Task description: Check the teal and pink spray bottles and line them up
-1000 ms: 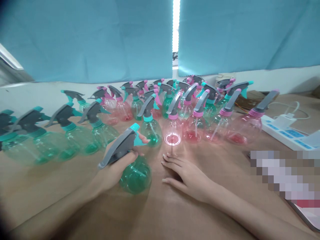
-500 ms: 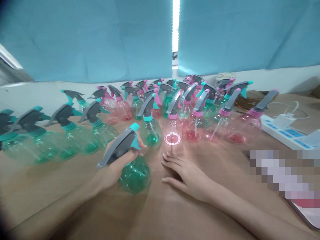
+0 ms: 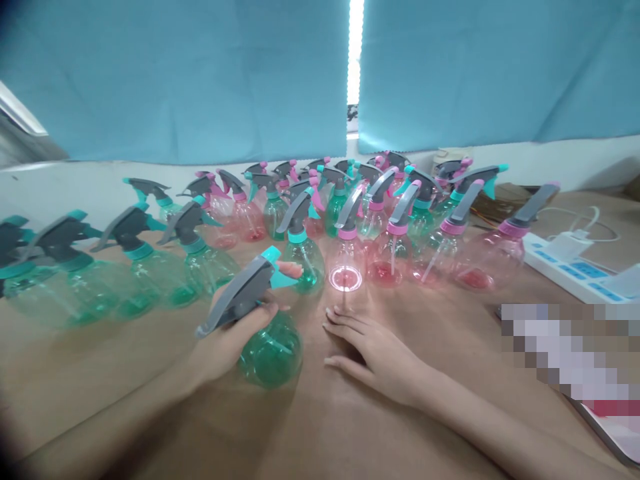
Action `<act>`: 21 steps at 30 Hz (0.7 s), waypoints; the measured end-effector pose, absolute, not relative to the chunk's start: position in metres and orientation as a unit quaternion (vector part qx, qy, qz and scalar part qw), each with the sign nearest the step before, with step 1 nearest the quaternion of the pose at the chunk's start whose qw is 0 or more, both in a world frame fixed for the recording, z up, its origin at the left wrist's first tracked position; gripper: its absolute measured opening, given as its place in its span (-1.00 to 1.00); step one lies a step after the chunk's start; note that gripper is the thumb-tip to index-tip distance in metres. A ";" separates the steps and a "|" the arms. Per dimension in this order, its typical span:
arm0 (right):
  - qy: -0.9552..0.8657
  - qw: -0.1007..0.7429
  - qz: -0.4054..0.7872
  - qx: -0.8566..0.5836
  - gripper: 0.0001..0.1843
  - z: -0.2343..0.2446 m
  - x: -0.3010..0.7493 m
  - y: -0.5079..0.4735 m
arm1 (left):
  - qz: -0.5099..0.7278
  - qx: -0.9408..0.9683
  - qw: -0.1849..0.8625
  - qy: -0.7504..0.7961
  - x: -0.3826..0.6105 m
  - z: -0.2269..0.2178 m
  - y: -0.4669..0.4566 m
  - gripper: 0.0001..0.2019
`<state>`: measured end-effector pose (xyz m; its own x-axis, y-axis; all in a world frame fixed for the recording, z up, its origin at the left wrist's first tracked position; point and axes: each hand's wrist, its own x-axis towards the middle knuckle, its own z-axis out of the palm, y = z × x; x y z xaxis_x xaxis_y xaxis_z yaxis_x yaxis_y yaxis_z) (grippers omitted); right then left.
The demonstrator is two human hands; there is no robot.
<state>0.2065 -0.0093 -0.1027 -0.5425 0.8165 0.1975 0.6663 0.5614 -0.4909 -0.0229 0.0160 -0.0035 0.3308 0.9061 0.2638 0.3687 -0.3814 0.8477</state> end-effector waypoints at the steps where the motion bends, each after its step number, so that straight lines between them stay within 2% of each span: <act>1: -0.859 0.208 0.183 -0.431 -0.41 -0.103 0.207 -0.009 | 0.385 0.736 0.346 0.436 -0.023 -0.004 0.016 -0.79; 6: -0.857 0.220 0.189 -0.426 -0.42 -0.104 0.207 -0.009 | 0.389 0.738 0.342 0.433 -0.022 -0.003 0.017 -0.90; 13: -0.860 0.213 0.181 -0.427 -0.41 -0.103 0.206 -0.009 | 0.391 0.743 0.347 0.419 -0.020 0.001 0.015 -0.72; 21: -0.859 0.221 0.183 -0.424 -0.40 -0.104 0.207 -0.008 | 0.384 0.735 0.346 0.439 -0.019 0.001 0.014 -0.73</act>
<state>0.2067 -0.0084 -0.1039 -0.5430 0.8093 0.2241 0.6472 0.5734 -0.5023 -0.0186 0.0142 0.0008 0.3194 0.9111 0.2607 0.3793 -0.3750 0.8459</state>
